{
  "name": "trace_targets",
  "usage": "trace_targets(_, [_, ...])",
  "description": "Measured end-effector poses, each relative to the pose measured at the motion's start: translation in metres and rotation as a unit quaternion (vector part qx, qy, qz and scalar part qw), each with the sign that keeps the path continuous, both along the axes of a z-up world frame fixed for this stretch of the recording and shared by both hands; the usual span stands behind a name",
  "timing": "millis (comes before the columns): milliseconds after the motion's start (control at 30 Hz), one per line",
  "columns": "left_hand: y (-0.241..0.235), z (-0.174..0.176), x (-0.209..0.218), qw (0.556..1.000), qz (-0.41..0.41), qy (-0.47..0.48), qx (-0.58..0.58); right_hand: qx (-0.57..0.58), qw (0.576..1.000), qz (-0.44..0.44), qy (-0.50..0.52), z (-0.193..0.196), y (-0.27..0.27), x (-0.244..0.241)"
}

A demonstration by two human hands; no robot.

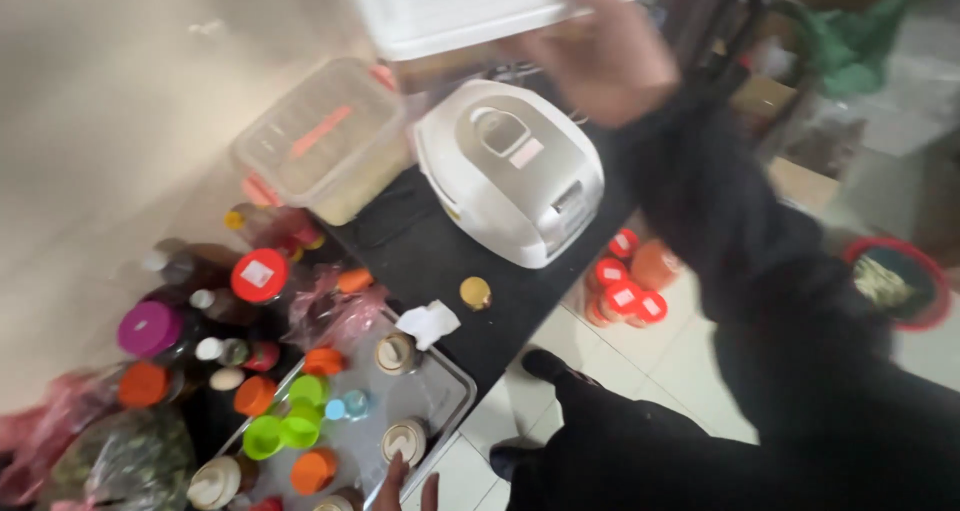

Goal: Filling small glass jars with a white food mixture from a large container using a spoon in a kitchen setting.

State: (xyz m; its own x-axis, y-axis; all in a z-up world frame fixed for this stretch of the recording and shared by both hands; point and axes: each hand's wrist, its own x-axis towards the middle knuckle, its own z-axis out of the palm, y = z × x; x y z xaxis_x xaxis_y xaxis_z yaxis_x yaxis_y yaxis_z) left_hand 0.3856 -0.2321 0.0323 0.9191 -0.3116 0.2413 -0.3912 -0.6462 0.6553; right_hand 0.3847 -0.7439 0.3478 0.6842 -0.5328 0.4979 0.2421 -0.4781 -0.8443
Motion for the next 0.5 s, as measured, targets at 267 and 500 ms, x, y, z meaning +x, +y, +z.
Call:
trace_targets(267, [-0.047, -0.002, 0.026, 0.962, -0.211, 0.157, 0.078, 0.462, 0.877, -0.111, -0.069, -0.027, -0.031, -0.162])
trace_targets(500, [-0.081, 0.034, 0.006, 0.938, -0.308, 0.144, 0.072, 0.550, 0.804, -0.207, -0.090, -0.177, -0.101, -0.213])
